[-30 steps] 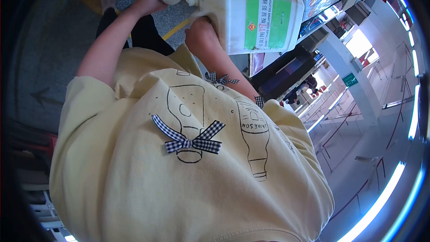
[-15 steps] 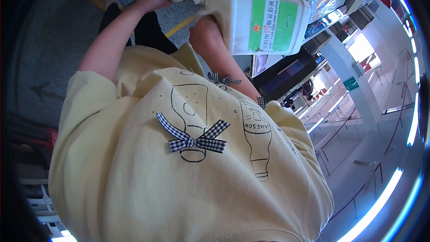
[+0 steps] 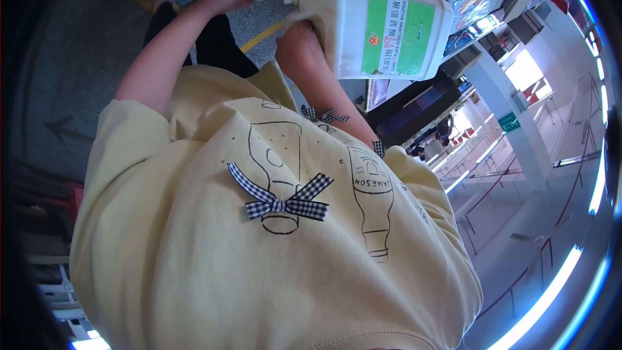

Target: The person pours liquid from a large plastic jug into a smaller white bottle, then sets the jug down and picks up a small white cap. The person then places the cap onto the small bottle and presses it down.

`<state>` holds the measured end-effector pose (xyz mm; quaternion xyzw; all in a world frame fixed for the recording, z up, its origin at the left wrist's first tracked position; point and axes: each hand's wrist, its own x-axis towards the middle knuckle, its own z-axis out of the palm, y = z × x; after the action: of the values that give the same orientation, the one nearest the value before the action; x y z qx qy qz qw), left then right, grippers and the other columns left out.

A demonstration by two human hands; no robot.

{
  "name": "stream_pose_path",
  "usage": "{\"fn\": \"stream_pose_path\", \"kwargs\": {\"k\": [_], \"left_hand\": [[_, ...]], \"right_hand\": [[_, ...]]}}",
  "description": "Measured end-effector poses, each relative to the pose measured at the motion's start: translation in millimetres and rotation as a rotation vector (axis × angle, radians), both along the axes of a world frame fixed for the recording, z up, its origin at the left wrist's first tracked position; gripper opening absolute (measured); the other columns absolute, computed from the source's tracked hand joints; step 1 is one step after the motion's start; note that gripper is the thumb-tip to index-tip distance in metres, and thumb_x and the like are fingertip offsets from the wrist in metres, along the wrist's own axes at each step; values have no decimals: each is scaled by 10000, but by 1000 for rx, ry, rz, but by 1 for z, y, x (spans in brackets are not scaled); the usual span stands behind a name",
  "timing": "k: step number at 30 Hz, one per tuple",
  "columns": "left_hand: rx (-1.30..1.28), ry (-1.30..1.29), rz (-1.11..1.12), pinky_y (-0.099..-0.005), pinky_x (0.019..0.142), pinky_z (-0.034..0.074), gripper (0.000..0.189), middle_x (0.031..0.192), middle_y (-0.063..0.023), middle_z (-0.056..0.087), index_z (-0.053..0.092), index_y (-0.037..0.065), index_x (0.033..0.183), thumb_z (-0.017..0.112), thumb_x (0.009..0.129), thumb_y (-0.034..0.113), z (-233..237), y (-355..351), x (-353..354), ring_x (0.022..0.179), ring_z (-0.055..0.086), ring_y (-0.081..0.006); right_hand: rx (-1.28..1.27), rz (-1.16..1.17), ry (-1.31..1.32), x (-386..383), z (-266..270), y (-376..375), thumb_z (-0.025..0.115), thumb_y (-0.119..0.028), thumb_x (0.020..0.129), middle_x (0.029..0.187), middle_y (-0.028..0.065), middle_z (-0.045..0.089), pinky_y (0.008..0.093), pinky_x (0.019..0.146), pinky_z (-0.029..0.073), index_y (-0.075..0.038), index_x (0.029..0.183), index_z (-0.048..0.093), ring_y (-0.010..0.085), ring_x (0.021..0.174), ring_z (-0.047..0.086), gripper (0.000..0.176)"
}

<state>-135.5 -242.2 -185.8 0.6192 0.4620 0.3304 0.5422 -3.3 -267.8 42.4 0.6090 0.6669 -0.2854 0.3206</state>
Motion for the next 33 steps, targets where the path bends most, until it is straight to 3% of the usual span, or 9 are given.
{"fn": "stream_pose_path", "kwargs": {"k": [1,3,12,15,20,27,29,33], "left_hand": [[-1,0,0,-438,1120,435,836,1371,-91,565,535,165,1361,859,607,5,3,2,0,1305,527,-333],[-23,-42,14,-490,1049,449,789,1304,-197,580,558,93,1304,923,612,191,9,5,2,1232,544,-405],[30,-22,31,-486,1037,458,783,1284,-182,593,572,99,1288,925,591,158,10,5,1,1220,555,-401],[22,-21,53,-484,1034,461,767,1277,-184,597,578,102,1278,923,596,163,13,5,1,1216,557,-403],[35,-15,45,-487,1026,468,755,1262,-185,606,582,102,1268,924,598,168,14,7,2,1207,562,-405],[37,-25,42,-490,1026,470,773,1263,-183,608,580,99,1272,932,588,179,15,8,-1,1208,565,-403],[24,-11,41,-490,1026,469,776,1263,-182,608,580,99,1274,933,587,178,15,7,0,1209,565,-403],[43,3,39,-492,1027,467,777,1268,-181,608,581,99,1277,935,589,178,14,7,0,1213,563,-403]], "right_hand": [[-6,-3,0,0,-1,-1,725,-196,894,916,328,665,429,807,560,166,988,610,433,909,694,392],[-12,-7,1,2,-3,-2,737,-186,884,917,332,666,432,805,561,180,1005,588,436,913,693,413],[-38,74,-4,-2,0,0,732,-185,886,877,321,671,428,778,566,183,1002,567,431,887,700,420],[-17,-22,11,-3,2,1,727,-197,891,878,319,672,425,777,567,182,996,575,425,884,703,421],[-65,204,-27,3,-6,-1,716,-218,900,886,317,671,420,795,560,171,956,612,421,885,701,407],[-103,303,-63,0,-2,3,658,-240,940,871,285,674,407,828,544,106,881,688,398,896,692,352],[-154,443,-102,0,-4,3,623,-265,964,866,271,678,400,846,532,90,868,706,388,895,687,378],[-172,398,-105,-1,-5,3,602,-288,977,862,266,680,393,859,523,91,874,711,385,894,687,407]]}}
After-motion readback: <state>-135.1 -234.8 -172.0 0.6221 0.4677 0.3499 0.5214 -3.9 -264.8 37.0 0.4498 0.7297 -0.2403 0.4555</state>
